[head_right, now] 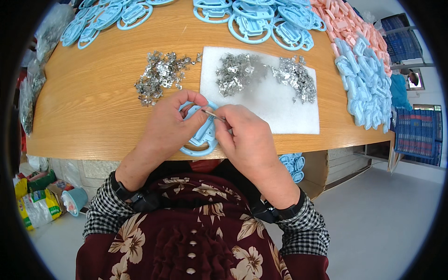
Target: Assembling small metal components onto circular blue plastic parts at a workshop table.
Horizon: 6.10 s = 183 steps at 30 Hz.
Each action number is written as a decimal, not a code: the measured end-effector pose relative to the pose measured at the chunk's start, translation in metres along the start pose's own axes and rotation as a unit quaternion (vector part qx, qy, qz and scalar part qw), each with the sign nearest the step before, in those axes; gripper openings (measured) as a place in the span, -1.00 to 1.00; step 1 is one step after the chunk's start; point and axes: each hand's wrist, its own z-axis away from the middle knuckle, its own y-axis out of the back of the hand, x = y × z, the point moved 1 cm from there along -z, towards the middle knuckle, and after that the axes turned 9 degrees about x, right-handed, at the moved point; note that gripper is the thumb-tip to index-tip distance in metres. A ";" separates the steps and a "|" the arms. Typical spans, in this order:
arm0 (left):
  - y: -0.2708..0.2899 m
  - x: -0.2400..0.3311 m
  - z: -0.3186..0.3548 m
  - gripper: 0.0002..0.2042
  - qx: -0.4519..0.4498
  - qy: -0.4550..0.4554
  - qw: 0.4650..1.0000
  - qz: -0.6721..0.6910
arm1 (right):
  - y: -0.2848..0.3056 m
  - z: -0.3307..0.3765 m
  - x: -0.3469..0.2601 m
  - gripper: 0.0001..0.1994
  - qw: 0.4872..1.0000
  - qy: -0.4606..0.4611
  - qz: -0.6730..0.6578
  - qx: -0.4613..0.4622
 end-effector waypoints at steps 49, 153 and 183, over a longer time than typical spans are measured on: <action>0.013 0.003 0.006 -0.63 -0.151 0.081 0.947 0.273 | 0.010 0.017 0.021 -0.82 0.939 -0.180 -0.292 -0.007; 0.007 -0.005 0.004 -0.51 -0.127 0.080 0.960 0.237 | 0.006 0.011 0.003 -0.62 0.989 0.104 0.099 -0.033; 0.007 -0.008 0.001 -0.51 -0.141 0.078 0.962 0.221 | 0.022 0.011 0.005 -0.58 0.971 0.071 0.219 -0.057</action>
